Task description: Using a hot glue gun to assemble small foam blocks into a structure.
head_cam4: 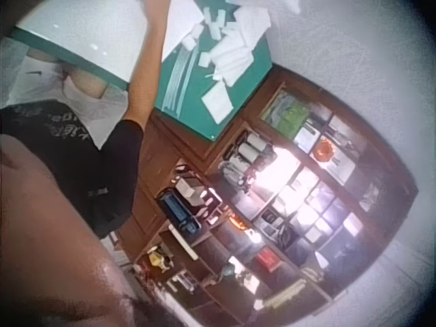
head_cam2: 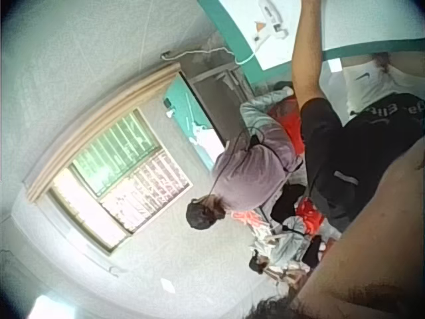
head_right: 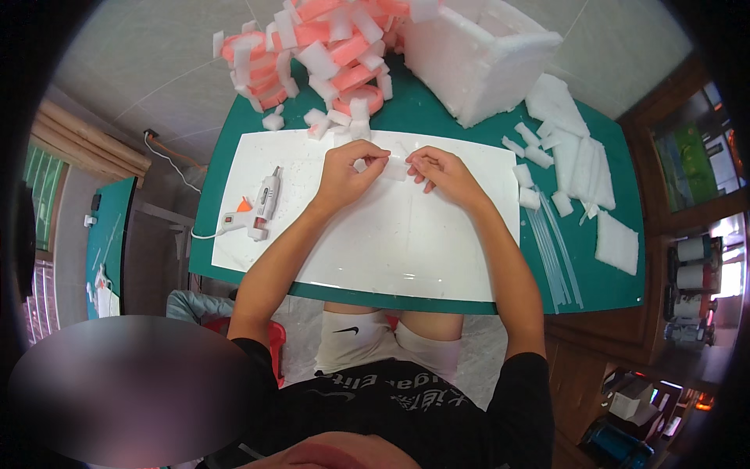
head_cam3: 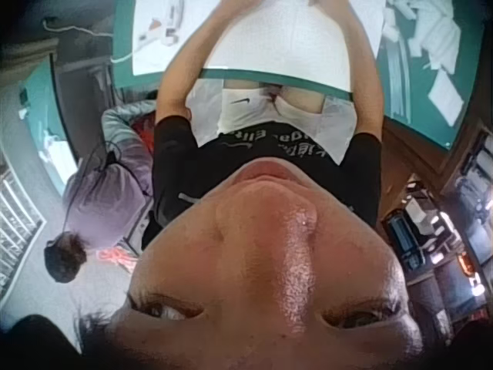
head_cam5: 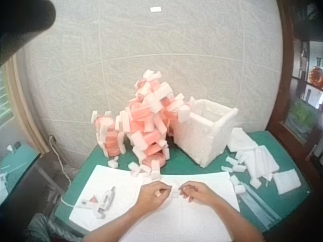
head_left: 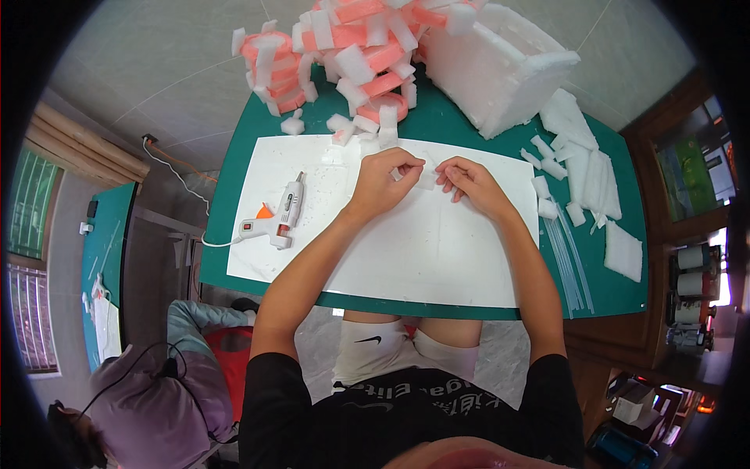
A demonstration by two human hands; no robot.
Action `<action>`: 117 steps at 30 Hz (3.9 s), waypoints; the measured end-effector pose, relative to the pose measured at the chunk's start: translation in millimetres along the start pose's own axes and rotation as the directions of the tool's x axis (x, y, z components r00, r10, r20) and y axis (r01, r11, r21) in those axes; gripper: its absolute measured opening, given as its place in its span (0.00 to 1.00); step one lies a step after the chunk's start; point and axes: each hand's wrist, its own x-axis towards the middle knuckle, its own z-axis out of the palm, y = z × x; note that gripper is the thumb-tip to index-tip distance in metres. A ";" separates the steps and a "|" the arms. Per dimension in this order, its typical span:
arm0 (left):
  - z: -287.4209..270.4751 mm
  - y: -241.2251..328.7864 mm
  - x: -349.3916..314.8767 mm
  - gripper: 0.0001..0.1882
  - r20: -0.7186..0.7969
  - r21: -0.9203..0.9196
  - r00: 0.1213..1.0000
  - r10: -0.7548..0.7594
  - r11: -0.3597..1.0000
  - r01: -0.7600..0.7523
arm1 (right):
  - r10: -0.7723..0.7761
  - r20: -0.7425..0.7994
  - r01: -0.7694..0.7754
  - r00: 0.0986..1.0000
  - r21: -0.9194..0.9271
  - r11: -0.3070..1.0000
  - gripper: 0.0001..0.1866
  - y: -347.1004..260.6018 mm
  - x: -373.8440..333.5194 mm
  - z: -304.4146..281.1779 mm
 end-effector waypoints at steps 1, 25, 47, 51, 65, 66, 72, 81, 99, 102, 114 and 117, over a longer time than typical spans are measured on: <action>-0.8 0.0 -0.3 0.05 -0.003 0.004 1.000 -0.003 1.000 0.003 | 0.000 0.005 0.000 1.000 0.002 1.000 0.14 0.1 0.4 0.5; -6.0 -10.9 -4.3 0.09 0.086 0.025 0.983 -0.163 0.987 0.161 | -0.065 0.007 0.065 0.998 0.056 0.996 0.13 9.1 5.5 3.9; 6.2 1.9 -7.9 0.06 0.170 0.005 0.967 -0.188 0.982 0.190 | -0.072 -0.017 0.073 0.997 0.053 0.996 0.15 -0.8 -6.5 2.8; 7.0 12.9 -3.3 0.05 0.161 0.048 0.971 -0.177 0.984 0.172 | -0.074 -0.005 0.075 0.997 0.064 0.995 0.15 -0.1 -6.6 1.0; 8.9 6.2 -4.3 0.05 0.149 0.070 0.982 -0.120 0.991 0.110 | -0.078 -0.009 0.078 0.997 0.047 0.996 0.16 -1.8 -8.1 0.8; 9.4 7.1 -4.3 0.05 0.132 0.089 0.986 -0.099 0.992 0.087 | -0.076 -0.011 0.077 0.997 0.047 0.996 0.16 -1.3 -8.2 0.8; 4.1 1.1 -6.2 0.05 0.148 0.124 0.982 -0.115 0.988 0.097 | -0.071 0.009 0.070 0.997 0.028 0.997 0.15 0.3 -5.2 3.8; 5.7 2.8 -4.1 0.06 0.172 0.163 0.983 -0.065 0.986 0.037 | -0.038 0.042 0.038 0.998 -0.001 0.999 0.14 -1.6 0.1 2.3; 12.9 15.8 -8.8 0.10 0.259 0.174 0.966 0.019 0.982 -0.066 | -0.046 0.103 0.056 0.994 -0.092 0.994 0.10 -1.2 -1.2 3.9; 18.1 15.8 -8.0 0.11 0.267 0.173 0.961 0.078 0.977 -0.127 | -0.120 0.113 0.134 0.986 -0.130 0.982 0.12 8.6 -1.5 -0.7; 12.2 16.1 -7.4 0.12 0.240 0.219 0.922 0.302 0.909 -0.355 | -0.035 0.229 0.024 0.973 0.050 0.998 0.09 -5.6 -3.2 1.0; 8.2 10.1 -7.6 0.12 0.242 0.253 0.893 0.380 0.864 -0.437 | -0.050 0.264 0.046 0.963 0.019 0.999 0.09 -1.8 1.2 1.2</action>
